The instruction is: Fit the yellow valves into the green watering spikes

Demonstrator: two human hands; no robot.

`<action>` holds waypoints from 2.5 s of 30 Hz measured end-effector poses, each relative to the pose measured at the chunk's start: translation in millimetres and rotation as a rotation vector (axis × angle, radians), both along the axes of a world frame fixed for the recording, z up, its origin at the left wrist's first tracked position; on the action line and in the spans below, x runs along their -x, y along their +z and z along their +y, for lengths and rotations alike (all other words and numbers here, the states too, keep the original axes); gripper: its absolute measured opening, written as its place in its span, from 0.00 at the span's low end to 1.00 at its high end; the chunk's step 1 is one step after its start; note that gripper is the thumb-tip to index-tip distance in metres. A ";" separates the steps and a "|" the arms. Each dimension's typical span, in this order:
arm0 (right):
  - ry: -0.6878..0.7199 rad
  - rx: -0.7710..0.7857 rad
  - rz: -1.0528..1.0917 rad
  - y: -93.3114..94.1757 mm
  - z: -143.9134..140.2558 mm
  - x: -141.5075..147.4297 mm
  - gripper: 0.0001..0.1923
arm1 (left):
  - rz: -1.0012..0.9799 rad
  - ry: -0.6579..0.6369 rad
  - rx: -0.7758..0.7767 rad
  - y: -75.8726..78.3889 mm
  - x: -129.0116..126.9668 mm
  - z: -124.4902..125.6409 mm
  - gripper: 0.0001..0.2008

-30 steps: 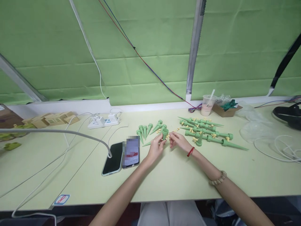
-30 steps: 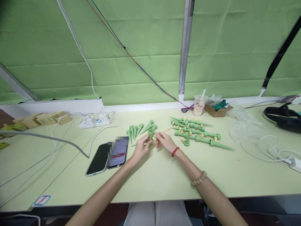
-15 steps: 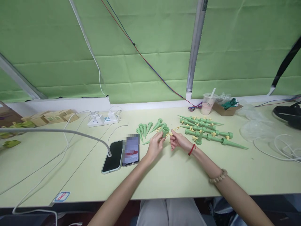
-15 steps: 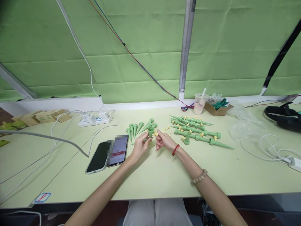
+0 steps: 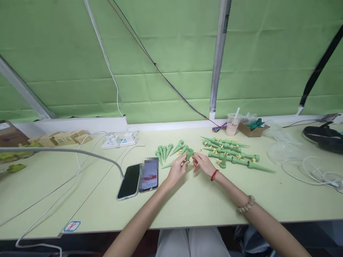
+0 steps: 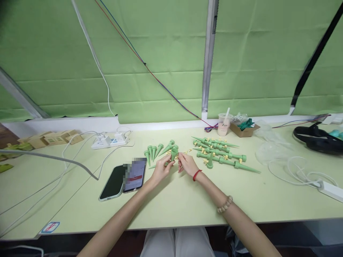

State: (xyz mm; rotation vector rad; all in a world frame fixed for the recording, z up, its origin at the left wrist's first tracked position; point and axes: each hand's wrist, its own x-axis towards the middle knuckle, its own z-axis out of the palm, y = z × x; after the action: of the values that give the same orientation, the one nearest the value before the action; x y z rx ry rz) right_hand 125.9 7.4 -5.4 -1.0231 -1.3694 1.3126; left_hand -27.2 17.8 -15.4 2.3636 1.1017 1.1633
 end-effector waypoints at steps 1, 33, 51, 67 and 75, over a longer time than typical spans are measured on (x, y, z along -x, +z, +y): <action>0.006 0.020 0.023 -0.2 -0.8 -0.9 0.22 | 0.034 0.002 -0.033 -1.9 -1.5 -0.7 0.12; -0.579 -0.451 -0.290 17.6 -7.8 -130.6 0.21 | 0.240 0.117 -0.385 25.4 -19.5 -22.5 0.17; -0.752 -0.950 -0.778 22.2 -38.9 -73.1 0.03 | 0.377 0.425 0.054 -10.9 34.4 11.1 0.08; -0.174 -0.288 -1.077 -23.8 19.3 -12.8 0.20 | -0.743 0.231 0.399 12.2 21.6 34.8 0.20; -0.193 -0.503 -1.109 -4.2 53.0 13.8 0.12 | -0.868 0.295 0.396 25.5 35.8 34.5 0.19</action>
State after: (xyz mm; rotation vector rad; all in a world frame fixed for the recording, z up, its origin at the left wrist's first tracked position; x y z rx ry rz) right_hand 112.1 60.4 -9.6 -1.5283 -2.1640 0.1243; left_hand -63.0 52.4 10.1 1.1998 1.1945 1.6393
